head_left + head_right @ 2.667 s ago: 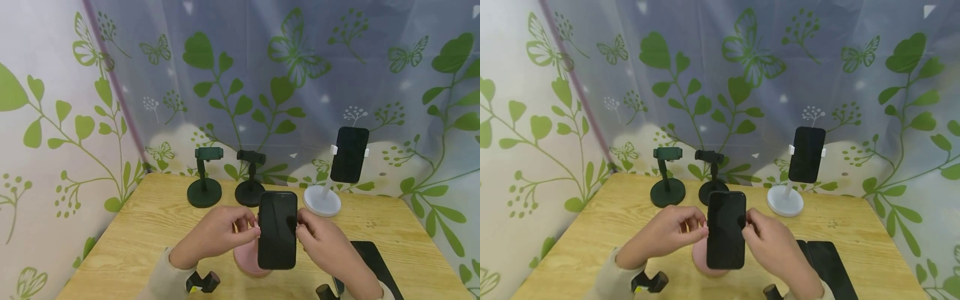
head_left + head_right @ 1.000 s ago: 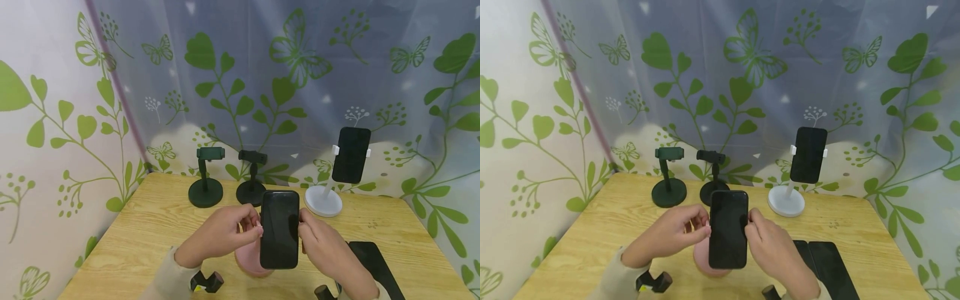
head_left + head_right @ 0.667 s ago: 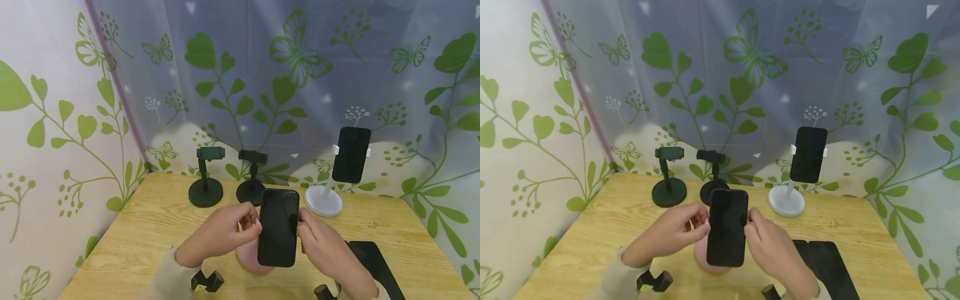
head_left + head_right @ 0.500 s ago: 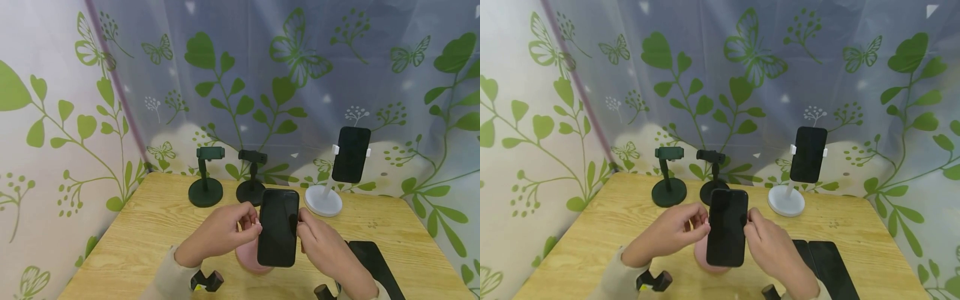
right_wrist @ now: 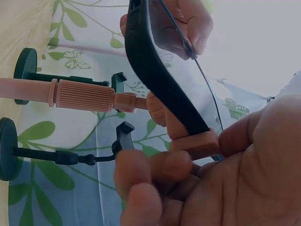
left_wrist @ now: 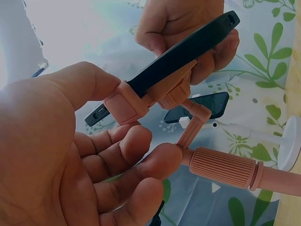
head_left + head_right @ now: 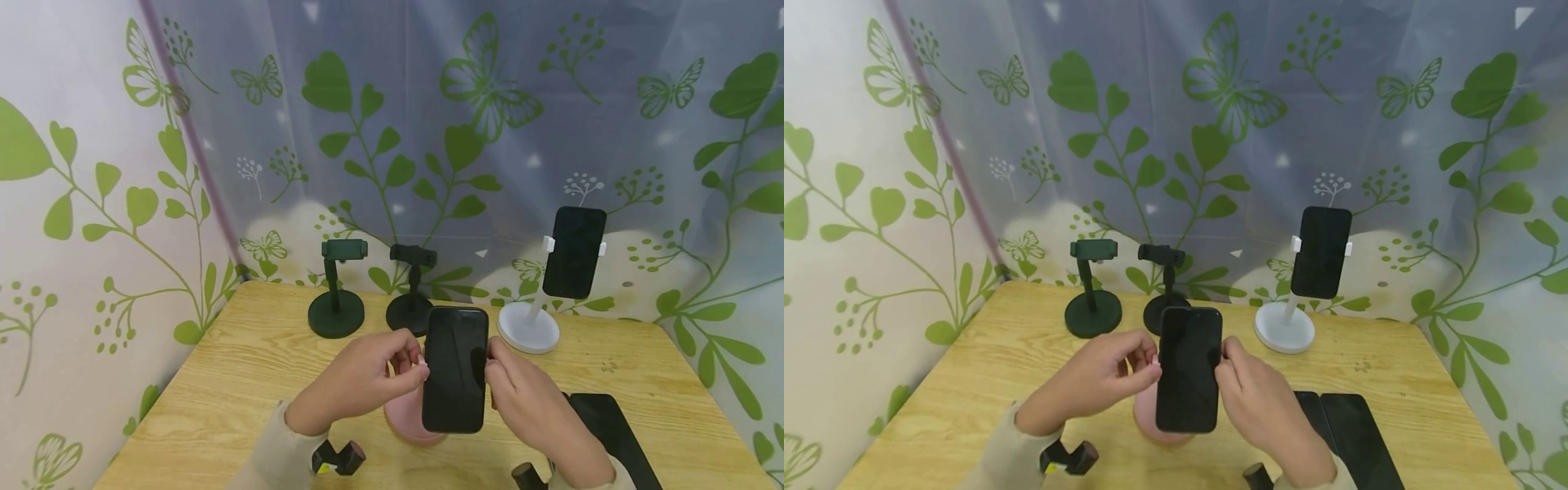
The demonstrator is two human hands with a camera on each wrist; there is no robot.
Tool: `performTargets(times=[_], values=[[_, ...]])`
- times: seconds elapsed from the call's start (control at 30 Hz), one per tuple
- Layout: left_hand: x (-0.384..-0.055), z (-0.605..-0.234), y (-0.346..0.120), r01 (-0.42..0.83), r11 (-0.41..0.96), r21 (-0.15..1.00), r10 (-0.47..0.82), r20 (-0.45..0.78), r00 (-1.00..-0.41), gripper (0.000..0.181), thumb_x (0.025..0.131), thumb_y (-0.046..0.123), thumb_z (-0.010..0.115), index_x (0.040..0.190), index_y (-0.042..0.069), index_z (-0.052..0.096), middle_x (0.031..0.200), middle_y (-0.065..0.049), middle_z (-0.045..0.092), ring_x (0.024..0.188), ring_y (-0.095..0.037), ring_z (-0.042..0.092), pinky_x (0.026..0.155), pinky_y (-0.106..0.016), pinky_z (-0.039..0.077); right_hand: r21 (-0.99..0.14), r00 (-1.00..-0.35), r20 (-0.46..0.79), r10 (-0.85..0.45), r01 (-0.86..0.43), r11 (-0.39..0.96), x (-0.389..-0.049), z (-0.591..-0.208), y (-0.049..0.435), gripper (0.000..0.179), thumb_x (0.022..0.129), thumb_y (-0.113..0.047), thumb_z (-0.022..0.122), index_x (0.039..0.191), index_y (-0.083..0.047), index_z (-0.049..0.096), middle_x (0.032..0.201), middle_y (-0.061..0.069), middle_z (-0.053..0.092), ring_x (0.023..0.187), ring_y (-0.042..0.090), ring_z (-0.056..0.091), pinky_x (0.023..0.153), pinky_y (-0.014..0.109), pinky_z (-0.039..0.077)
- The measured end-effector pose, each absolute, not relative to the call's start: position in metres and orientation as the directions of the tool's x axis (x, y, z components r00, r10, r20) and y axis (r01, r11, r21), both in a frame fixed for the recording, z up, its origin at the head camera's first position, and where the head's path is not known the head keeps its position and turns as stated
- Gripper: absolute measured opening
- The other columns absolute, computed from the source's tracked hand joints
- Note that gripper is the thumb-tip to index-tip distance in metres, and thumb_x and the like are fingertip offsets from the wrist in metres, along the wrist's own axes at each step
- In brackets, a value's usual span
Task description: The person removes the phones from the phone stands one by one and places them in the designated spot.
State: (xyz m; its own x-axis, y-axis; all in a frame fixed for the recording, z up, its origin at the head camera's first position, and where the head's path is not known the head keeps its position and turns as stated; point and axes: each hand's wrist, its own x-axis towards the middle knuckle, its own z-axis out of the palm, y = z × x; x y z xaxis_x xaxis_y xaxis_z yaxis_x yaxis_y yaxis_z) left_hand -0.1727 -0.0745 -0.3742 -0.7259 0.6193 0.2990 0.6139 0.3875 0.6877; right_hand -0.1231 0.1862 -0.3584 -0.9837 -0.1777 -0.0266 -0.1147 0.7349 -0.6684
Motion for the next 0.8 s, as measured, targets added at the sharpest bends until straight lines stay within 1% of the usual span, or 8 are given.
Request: performTargets(times=[0.13,0.3,0.47,0.53,0.63,0.7,0.73,0.8], values=[[-0.172,-0.373,-0.074,0.614,0.391,0.686,0.616,0.301,-0.728,0.007,0.101,0.031,0.067,0.097,0.027,0.063,0.083,0.016,0.061,0.072,-0.004,0.058,0.065,-0.026,0.052,-0.657,-0.989,-0.036,-0.146,-0.087,0.749,-0.123,-0.355,0.185,0.022,0.112,-0.026,0.032,0.104,-0.017,0.050,0.078,0.002,0.053,0.066,0.018,0.051,0.063,0.035,0.042],[-0.173,-0.371,-0.075,0.614,0.398,0.682,0.608,0.305,-0.733,0.007,0.100,0.031,0.068,0.097,0.027,0.064,0.081,0.016,0.061,0.070,-0.004,0.058,0.066,-0.026,0.052,-0.632,-0.995,0.017,-0.103,-0.090,0.769,-0.124,-0.351,0.182,0.017,0.110,-0.024,0.040,0.103,-0.017,0.053,0.082,0.003,0.051,0.066,0.018,0.047,0.065,0.038,0.039],[-0.174,-0.372,-0.076,0.620,0.386,0.683,0.612,0.313,-0.726,0.007,0.100,0.033,0.069,0.097,0.027,0.065,0.080,0.016,0.061,0.069,-0.003,0.057,0.066,-0.025,0.052,-0.629,-0.996,0.044,-0.082,-0.091,0.772,-0.123,-0.351,0.180,0.015,0.108,-0.025,0.046,0.110,-0.018,0.058,0.091,-0.001,0.058,0.077,0.017,0.053,0.070,0.038,0.042],[-0.175,-0.373,-0.076,0.626,0.373,0.685,0.620,0.318,-0.717,0.008,0.101,0.033,0.068,0.098,0.027,0.066,0.080,0.016,0.061,0.068,-0.003,0.057,0.066,-0.025,0.052,-0.635,-0.996,0.052,-0.074,-0.090,0.767,-0.122,-0.351,0.180,0.019,0.109,-0.030,0.046,0.118,-0.018,0.058,0.098,-0.002,0.062,0.086,0.016,0.057,0.075,0.038,0.046],[-0.176,-0.374,-0.075,0.628,0.356,0.692,0.632,0.317,-0.707,0.009,0.101,0.035,0.067,0.098,0.026,0.067,0.081,0.016,0.062,0.069,-0.003,0.057,0.066,-0.025,0.052,-0.633,-0.992,0.110,-0.055,-0.113,0.766,-0.118,-0.351,0.180,0.033,0.111,-0.040,0.044,0.133,-0.016,0.053,0.113,0.000,0.063,0.097,0.016,0.060,0.078,0.039,0.049],[-0.177,-0.375,-0.074,0.624,0.350,0.699,0.639,0.310,-0.704,0.010,0.101,0.035,0.066,0.098,0.025,0.067,0.082,0.015,0.063,0.070,-0.003,0.058,0.067,-0.025,0.052,-0.613,-0.981,0.191,-0.038,-0.150,0.775,-0.116,-0.349,0.180,0.043,0.111,-0.044,0.043,0.141,-0.013,0.048,0.123,0.002,0.062,0.102,0.016,0.060,0.077,0.039,0.050],[-0.177,-0.375,-0.074,0.618,0.350,0.704,0.642,0.301,-0.705,0.010,0.102,0.035,0.066,0.098,0.026,0.067,0.083,0.016,0.063,0.072,-0.003,0.059,0.067,-0.025,0.052,-0.597,-0.971,0.236,-0.028,-0.168,0.784,-0.114,-0.348,0.180,0.047,0.110,-0.045,0.044,0.143,-0.012,0.047,0.126,0.002,0.061,0.101,0.016,0.060,0.074,0.038,0.050],[-0.177,-0.376,-0.074,0.607,0.349,0.714,0.648,0.284,-0.707,0.011,0.102,0.036,0.065,0.100,0.026,0.067,0.084,0.015,0.063,0.074,-0.003,0.060,0.068,-0.025,0.053,-0.550,-0.947,0.321,-0.017,-0.201,0.810,-0.112,-0.343,0.180,0.048,0.109,-0.044,0.048,0.143,-0.010,0.048,0.127,0.003,0.059,0.098,0.017,0.060,0.070,0.036,0.050]])
